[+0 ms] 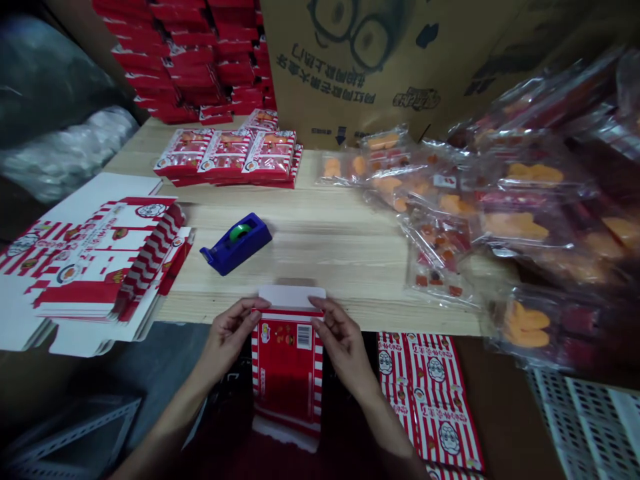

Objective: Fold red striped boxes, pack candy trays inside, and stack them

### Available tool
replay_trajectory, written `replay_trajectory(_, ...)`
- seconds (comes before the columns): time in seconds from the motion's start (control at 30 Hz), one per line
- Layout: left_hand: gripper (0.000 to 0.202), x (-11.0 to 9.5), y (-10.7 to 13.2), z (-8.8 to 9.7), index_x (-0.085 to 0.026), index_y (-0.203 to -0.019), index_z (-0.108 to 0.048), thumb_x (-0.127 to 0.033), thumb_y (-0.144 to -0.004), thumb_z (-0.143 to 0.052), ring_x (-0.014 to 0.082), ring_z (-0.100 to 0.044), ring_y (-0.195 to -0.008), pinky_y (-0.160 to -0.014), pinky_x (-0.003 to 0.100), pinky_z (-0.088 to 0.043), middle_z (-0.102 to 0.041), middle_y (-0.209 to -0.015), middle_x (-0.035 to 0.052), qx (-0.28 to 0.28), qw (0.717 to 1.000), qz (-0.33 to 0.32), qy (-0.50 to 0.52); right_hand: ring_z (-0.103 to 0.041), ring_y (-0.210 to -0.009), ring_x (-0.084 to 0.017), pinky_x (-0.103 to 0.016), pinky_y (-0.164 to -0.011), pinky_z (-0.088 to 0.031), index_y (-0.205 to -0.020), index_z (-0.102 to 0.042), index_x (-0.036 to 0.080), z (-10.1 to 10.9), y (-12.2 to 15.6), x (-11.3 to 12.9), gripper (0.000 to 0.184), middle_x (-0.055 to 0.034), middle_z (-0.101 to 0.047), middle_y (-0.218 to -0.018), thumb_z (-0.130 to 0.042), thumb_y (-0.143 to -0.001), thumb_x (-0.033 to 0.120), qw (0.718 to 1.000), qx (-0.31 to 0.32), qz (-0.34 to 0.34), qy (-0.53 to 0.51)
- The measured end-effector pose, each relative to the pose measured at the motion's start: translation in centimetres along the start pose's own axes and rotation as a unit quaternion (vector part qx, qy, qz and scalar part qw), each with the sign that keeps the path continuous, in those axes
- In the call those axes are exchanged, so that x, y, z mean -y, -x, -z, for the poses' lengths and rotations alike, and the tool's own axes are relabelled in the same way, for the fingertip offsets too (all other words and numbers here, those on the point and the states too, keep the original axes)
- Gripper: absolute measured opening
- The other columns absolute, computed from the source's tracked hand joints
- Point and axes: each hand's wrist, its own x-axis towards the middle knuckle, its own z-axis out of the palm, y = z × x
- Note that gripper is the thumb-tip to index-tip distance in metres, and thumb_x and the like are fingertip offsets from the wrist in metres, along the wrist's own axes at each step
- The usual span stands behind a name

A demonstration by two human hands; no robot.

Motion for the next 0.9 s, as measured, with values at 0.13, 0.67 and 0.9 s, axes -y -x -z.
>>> replay_trajectory(0.13, 0.028, -0.7, 0.0, 0.0, -0.020, -0.109, -0.072, -0.043, -0.094, -0.067, 0.0176, -0.064, -0.077, -0.071, 0.025, -0.048, -0.072, -0.087, 0.0025, -0.013, 1.000, 0.004, -0.001, -0.068, -0.103, -0.021, -0.038, -0.096, -0.052, -0.116, -0.067, 0.033, -0.6, -0.3, -0.5, 0.030, -0.0005, -0.075, -0.109, -0.076, -0.088, 0.036, 0.999, -0.035, 0.017, -0.031)
replay_trajectory(0.67, 0.028, -0.3, -1.2, -0.3, -0.016, -0.083, -0.068, -0.042, -0.093, -0.067, 0.0142, -0.059, -0.077, -0.073, 0.024, -0.046, -0.066, -0.085, 0.0010, -0.014, 0.999, -0.040, 0.000, -0.063, -0.073, -0.017, -0.031, -0.078, -0.050, -0.075, -0.070, 0.023, 0.1, -2.3, -1.1, 0.025, 0.0014, -0.071, -0.079, -0.081, -0.082, 0.044, 0.998, -0.010, -0.032, -0.047)
replay_trajectory(0.9, 0.058, -1.0, -2.1, -2.0, -0.027, -0.139, -0.053, -0.027, -0.085, -0.077, 0.0193, -0.074, -0.088, -0.086, 0.034, -0.056, -0.078, -0.109, 0.0046, -0.020, 0.971, 0.015, 0.237, -0.073, -0.106, -0.024, -0.044, -0.099, -0.055, -0.122, -0.066, 0.034, -0.3, -3.1, 1.1, 0.051, -0.0014, -0.077, -0.122, -0.087, -0.075, 0.034, 0.974, 0.026, -0.082, -0.211)
